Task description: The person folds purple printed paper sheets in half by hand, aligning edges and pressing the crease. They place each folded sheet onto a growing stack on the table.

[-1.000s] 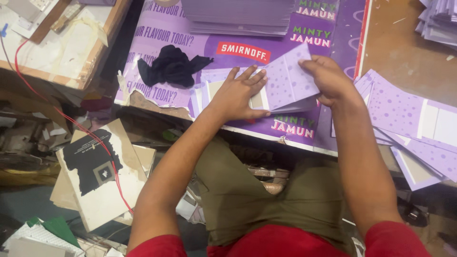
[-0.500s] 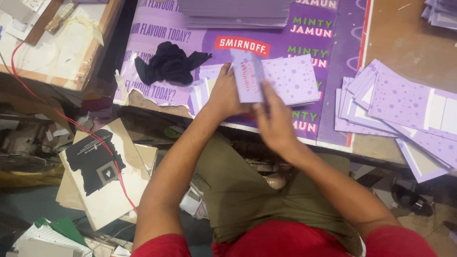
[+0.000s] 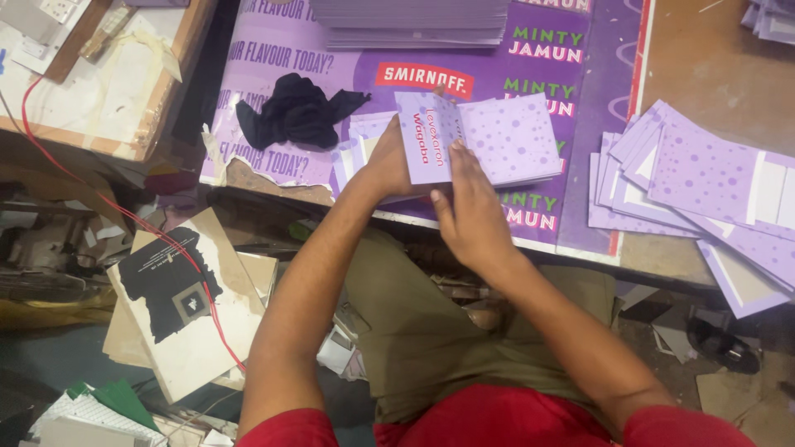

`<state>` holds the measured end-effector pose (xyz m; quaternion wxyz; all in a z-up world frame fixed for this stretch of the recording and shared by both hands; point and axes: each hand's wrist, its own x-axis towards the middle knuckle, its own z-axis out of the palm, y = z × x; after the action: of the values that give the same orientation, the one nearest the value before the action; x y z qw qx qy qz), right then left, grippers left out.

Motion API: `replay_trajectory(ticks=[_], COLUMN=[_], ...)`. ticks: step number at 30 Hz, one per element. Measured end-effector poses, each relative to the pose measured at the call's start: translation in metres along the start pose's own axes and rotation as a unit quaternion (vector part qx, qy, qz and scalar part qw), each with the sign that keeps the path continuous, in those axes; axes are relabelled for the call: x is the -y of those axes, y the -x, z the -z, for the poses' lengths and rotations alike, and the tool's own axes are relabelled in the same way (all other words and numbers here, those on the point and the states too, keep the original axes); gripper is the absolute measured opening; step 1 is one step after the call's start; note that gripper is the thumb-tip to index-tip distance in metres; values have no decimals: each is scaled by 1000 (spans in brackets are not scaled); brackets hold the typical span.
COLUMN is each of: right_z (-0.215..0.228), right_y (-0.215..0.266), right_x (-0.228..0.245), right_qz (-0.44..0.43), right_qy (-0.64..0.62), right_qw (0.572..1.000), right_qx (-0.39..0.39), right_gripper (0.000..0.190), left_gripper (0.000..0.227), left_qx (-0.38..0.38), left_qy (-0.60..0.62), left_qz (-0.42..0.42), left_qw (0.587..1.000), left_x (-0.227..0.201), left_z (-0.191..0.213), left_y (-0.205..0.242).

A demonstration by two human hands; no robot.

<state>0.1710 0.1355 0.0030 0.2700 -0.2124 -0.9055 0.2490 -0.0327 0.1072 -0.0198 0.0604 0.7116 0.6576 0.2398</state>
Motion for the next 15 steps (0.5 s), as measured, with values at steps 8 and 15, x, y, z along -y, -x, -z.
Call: replay_trajectory(ticks=[8,15], right_z=[16,7], right_y=[-18,-5], right_x=[-61,-27], right_qz=[-248,16], right_qy=[-372,-33], right_qw=[869,998], right_qx=[-211,-45], right_gripper=[31,57], left_gripper=[136,109], left_qx=[51,28], left_qy=[42,8], left_qz=[89,29], left_qw=[994,999], left_x=[-17,15], left_z=[13,-20], left_y=[-9,7])
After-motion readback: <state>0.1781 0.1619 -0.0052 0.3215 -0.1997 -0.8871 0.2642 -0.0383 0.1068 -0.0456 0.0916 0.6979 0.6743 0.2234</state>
